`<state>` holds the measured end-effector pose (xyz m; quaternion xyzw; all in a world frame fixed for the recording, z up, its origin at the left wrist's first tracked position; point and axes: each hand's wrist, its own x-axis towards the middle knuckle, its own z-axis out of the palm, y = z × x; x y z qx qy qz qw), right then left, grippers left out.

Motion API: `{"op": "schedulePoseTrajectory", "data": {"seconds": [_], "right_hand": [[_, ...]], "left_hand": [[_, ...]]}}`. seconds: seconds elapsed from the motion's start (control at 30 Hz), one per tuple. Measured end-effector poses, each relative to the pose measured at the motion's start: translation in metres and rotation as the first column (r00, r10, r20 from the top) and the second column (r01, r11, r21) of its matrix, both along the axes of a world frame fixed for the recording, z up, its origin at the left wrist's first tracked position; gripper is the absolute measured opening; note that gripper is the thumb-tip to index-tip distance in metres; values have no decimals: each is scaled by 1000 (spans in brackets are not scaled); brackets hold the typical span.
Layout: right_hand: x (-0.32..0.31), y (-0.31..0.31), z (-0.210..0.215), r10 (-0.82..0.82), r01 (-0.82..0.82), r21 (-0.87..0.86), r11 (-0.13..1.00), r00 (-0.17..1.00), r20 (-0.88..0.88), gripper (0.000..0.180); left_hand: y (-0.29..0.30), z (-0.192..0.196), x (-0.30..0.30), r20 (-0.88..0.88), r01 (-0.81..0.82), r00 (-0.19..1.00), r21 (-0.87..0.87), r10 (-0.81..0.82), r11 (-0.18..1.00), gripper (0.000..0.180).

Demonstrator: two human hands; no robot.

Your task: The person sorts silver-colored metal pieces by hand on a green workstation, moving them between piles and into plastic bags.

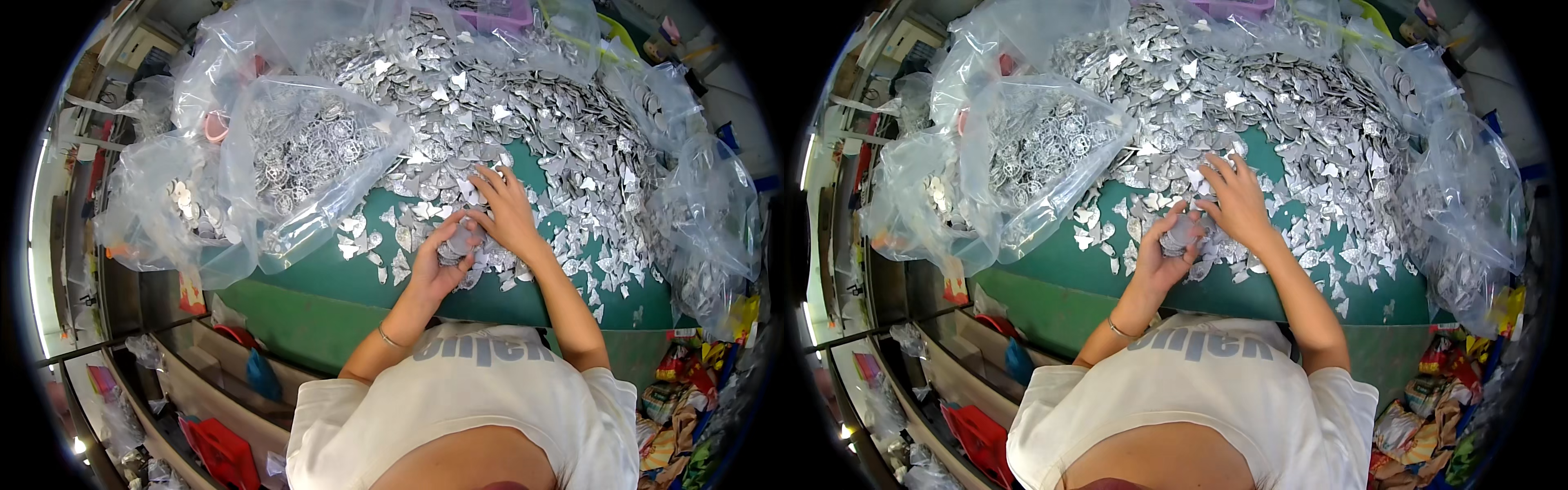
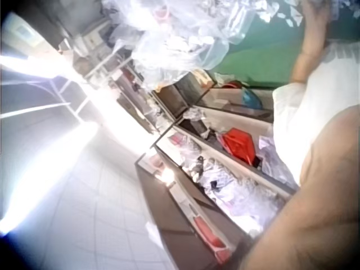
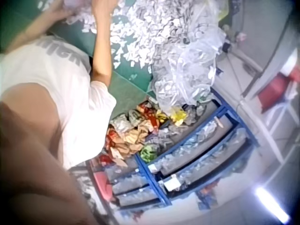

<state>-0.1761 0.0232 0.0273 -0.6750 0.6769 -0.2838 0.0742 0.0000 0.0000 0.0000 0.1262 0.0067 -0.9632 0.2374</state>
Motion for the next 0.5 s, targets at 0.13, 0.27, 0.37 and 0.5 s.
{"op": "schedulePoseTrajectory", "data": {"seconds": [0.13,0.27,0.37,0.5], "right_hand": [[0,24,8,38,-37,27,999,999,-31,37],[3,41,13,18,-18,33,999,1000,3,33],[6,52,19,-36,36,-2,999,995,90,34],[14,57,49,27,22,-169,985,959,282,35]], "left_hand": [[2,34,-4,204,-95,975,-2,94,995,36],[1,36,-4,113,-110,988,-3,109,994,35],[2,44,-8,118,-108,987,-26,110,994,36],[5,45,-12,232,-46,970,-114,72,992,39]]}}
